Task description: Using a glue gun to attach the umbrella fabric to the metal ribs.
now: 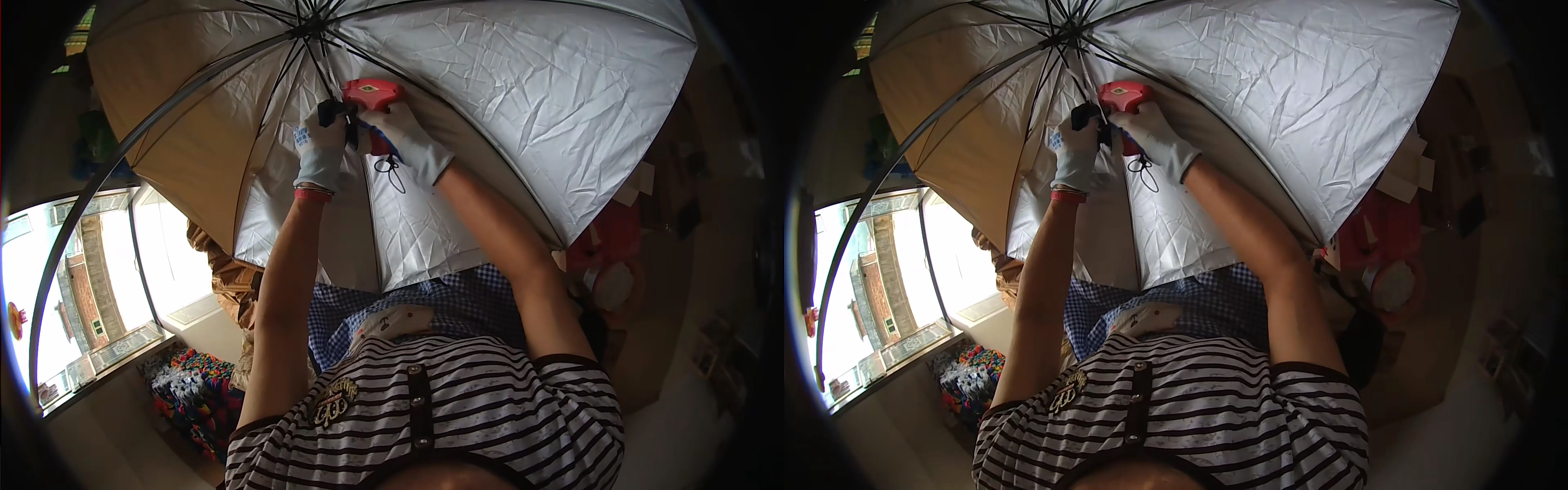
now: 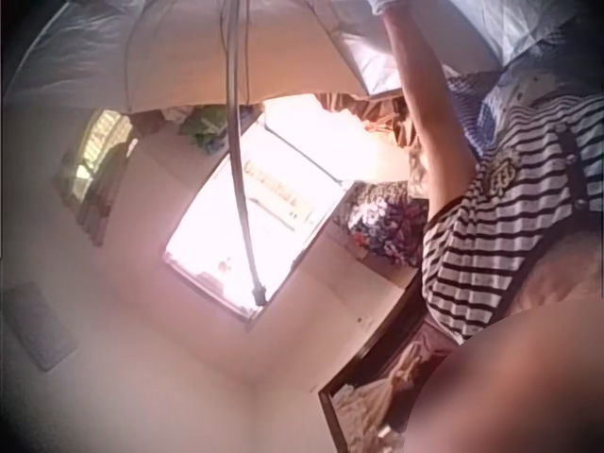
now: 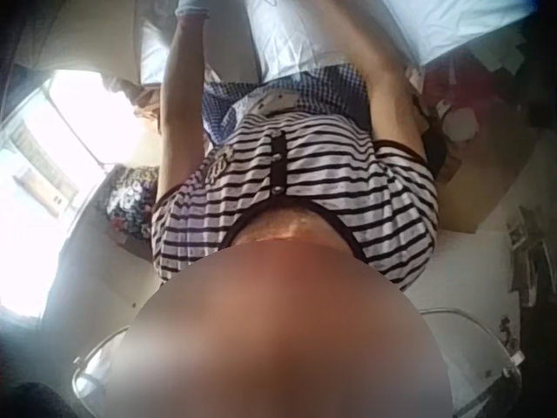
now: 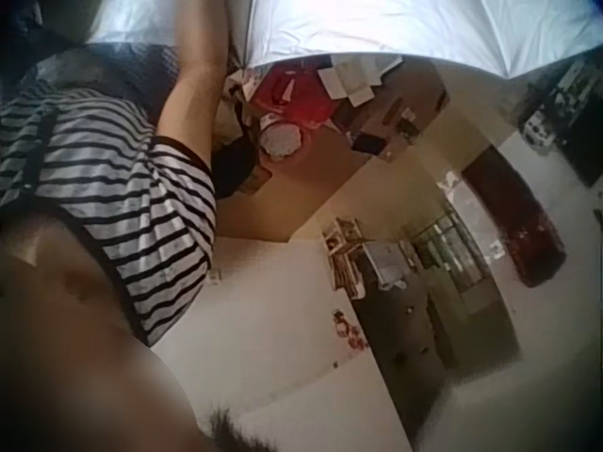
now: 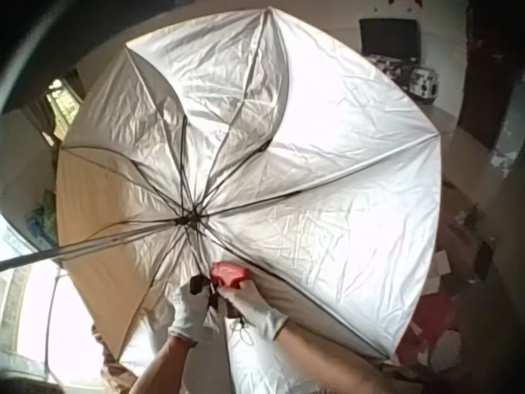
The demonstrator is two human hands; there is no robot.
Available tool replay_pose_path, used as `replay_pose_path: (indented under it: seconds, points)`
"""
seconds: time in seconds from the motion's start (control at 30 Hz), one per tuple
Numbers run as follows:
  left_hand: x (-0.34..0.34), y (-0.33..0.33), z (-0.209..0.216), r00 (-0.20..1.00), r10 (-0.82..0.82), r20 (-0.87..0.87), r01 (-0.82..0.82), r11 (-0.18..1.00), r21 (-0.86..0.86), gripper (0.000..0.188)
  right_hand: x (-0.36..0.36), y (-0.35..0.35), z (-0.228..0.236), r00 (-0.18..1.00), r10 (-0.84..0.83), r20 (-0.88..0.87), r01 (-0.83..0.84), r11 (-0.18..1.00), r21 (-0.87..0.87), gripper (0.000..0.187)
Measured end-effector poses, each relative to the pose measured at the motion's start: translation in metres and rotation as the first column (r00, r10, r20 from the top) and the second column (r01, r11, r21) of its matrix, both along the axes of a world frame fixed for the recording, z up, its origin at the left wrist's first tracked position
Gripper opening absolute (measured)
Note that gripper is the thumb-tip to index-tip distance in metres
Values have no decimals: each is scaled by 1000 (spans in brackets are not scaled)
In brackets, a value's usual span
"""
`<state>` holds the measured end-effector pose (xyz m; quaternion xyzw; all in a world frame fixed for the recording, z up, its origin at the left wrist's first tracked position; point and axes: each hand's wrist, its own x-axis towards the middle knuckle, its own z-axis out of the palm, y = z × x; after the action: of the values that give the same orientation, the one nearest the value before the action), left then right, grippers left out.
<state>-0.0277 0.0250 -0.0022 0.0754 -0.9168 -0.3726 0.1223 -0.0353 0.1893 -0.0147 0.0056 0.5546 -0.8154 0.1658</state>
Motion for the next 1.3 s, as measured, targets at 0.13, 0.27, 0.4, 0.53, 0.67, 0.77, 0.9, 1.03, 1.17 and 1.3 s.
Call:
replay_pose_path:
  seconds: [0.13, 0.27, 0.4, 0.53, 0.67, 0.77, 0.9, 1.03, 1.17, 1.3]
  points:
    - [-4, -2, -6, 1000, -17, 10, 15, 990, 137, 21, -13, 24, -1, 973, 181, -145, -215, 940, -265, 31]
    - [-4, -5, -4, 999, -34, 34, 26, 975, 222, 20, -11, 37, 7, 926, 366, -98, -374, 840, -394, 33]
    - [-3, -2, 5, 997, -27, 72, 9, 971, 238, 19, -16, 36, 10, 917, 397, -38, -364, 793, -488, 36]
    - [1, 4, 11, 994, -29, 106, -6, 948, 318, 19, -27, 38, 5, 876, 424, 230, -347, 885, -309, 35]
    - [1, 3, 10, 990, -22, 141, -27, 941, 337, 19, -29, 41, 5, 889, 457, 34, -419, 841, -343, 28]
    - [-2, 0, 5, 989, -21, 146, -29, 943, 332, 18, -27, 43, 12, 895, 445, 39, -408, 849, -335, 29]
    - [-2, -2, 3, 988, -45, 145, -8, 939, 345, 18, -22, 48, 21, 880, 438, 184, -362, 868, -339, 31]
    - [0, -2, 7, 988, -66, 142, 10, 932, 362, 18, -18, 48, 24, 884, 457, -98, -456, 797, -396, 31]
    - [-2, -2, 8, 985, -77, 157, 15, 932, 362, 18, -22, 48, 25, 898, 402, -178, -428, 892, -146, 33]
    - [-3, -3, 3, 984, -56, 168, -8, 934, 358, 18, -27, 50, 20, 889, 457, 27, -424, 843, -332, 35]
